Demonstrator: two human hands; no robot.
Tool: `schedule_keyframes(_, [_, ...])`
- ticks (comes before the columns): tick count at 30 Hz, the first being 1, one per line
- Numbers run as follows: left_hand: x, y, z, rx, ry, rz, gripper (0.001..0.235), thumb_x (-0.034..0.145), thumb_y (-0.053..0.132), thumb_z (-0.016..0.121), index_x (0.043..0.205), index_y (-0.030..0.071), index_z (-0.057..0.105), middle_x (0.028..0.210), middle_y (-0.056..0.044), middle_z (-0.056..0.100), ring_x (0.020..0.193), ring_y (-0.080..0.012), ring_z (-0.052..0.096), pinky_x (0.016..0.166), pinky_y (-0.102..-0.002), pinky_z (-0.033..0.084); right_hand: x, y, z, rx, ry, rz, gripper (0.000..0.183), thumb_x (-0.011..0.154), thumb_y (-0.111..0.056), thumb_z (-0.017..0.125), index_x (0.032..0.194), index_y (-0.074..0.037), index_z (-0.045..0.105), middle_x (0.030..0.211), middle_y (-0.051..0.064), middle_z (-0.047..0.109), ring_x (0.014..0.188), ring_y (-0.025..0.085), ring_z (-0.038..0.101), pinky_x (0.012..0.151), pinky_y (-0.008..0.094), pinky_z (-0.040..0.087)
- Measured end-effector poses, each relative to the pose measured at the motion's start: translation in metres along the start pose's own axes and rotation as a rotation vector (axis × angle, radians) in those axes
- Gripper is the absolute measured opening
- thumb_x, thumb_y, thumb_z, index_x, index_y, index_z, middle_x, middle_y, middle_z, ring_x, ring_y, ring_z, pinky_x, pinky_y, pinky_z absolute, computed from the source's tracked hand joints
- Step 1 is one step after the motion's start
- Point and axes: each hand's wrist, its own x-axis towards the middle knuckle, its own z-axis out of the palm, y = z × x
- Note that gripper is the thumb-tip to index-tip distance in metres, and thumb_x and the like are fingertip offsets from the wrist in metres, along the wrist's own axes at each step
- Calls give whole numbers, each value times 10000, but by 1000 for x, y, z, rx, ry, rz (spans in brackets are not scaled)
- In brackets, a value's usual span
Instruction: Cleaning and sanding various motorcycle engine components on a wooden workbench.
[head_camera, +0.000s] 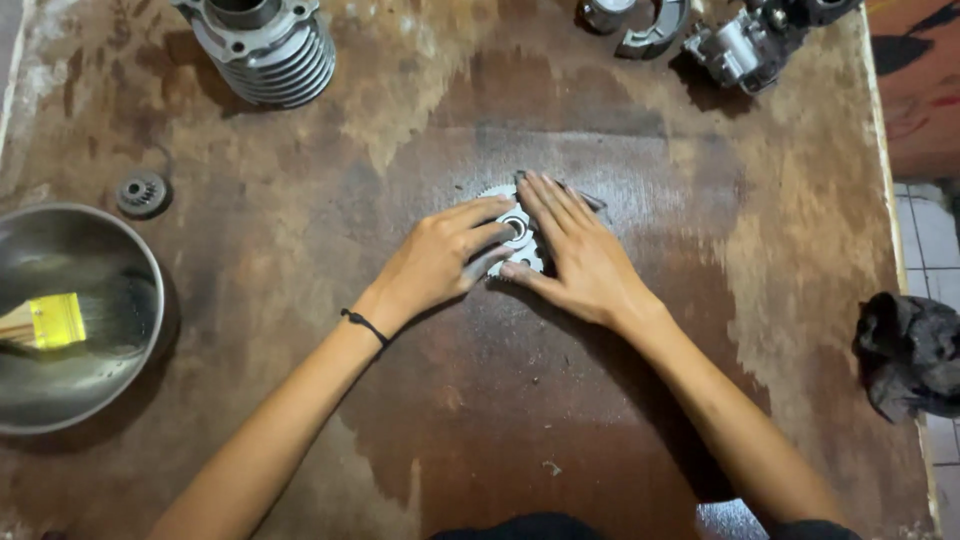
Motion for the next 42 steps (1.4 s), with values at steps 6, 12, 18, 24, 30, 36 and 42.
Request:
schedule_keyframes(6, [-1, -4, 3, -28, 38, 5, 289, 957, 253, 721, 1155, 44, 742, 1355, -125, 676, 1271, -306, 641, 1061, -412, 534, -29, -9, 4, -17, 34, -35, 1082, 922, -786, 401, 1601, 39, 233, 1673, 218, 244, 1565, 349, 194, 1268, 492, 150])
schedule_keyframes(12, [2, -7, 2, 8, -13, 70, 261, 968, 222, 704, 1148, 36, 733, 1369, -136, 669, 1301, -328, 626, 1078, -416, 529, -23, 7, 4, -26, -60, -28, 1082, 918, -798, 381, 1618, 12, 222, 1694, 219, 231, 1586, 348, 185, 1281, 496, 139])
schedule_keyframes(18, [3, 2, -6, -5, -66, -27, 259, 953, 224, 722, 1153, 60, 726, 1390, -121, 642, 1313, -338, 588, 1084, -453, 493, -20, -5, 3, -26, 38, -42, 1095, 909, -798, 426, 1616, 16, 236, 1682, 226, 247, 1574, 345, 204, 1284, 478, 162])
schedule_keyframes(24, [1, 49, 3, 301, 21, -248, 392, 809, 127, 712, 1194, 61, 740, 1299, -208, 628, 1182, -389, 548, 1014, -508, 439, -62, -21, 23, -126, 83, -41, 1104, 897, -805, 433, 1592, 35, 257, 1665, 225, 278, 1567, 345, 219, 1278, 475, 172])
schedule_keyframes(30, [-2, 41, 40, 414, 202, -200, 210, 927, 164, 716, 1084, 24, 728, 1280, -197, 665, 1236, -346, 612, 1034, -450, 548, -53, -8, 19, -119, 25, -7, 1131, 848, -825, 420, 1591, 15, 269, 1652, 210, 300, 1549, 318, 228, 1258, 478, 155])
schedule_keyframes(36, [-4, 31, 45, 350, 209, -206, 256, 949, 215, 734, 1124, 29, 736, 1303, -205, 667, 1239, -322, 631, 831, -383, 619, -17, 4, 6, -24, 76, -70, 1128, 909, -822, 397, 1620, 41, 251, 1681, 250, 257, 1570, 372, 212, 1281, 499, 174])
schedule_keyframes(42, [-6, 24, 34, 350, 177, -116, 264, 913, 176, 704, 1142, 50, 732, 1325, -186, 675, 1281, -320, 621, 976, -396, 600, -58, -7, 8, -18, 33, -74, 1149, 864, -843, 432, 1594, 29, 265, 1670, 221, 270, 1568, 360, 228, 1272, 465, 194])
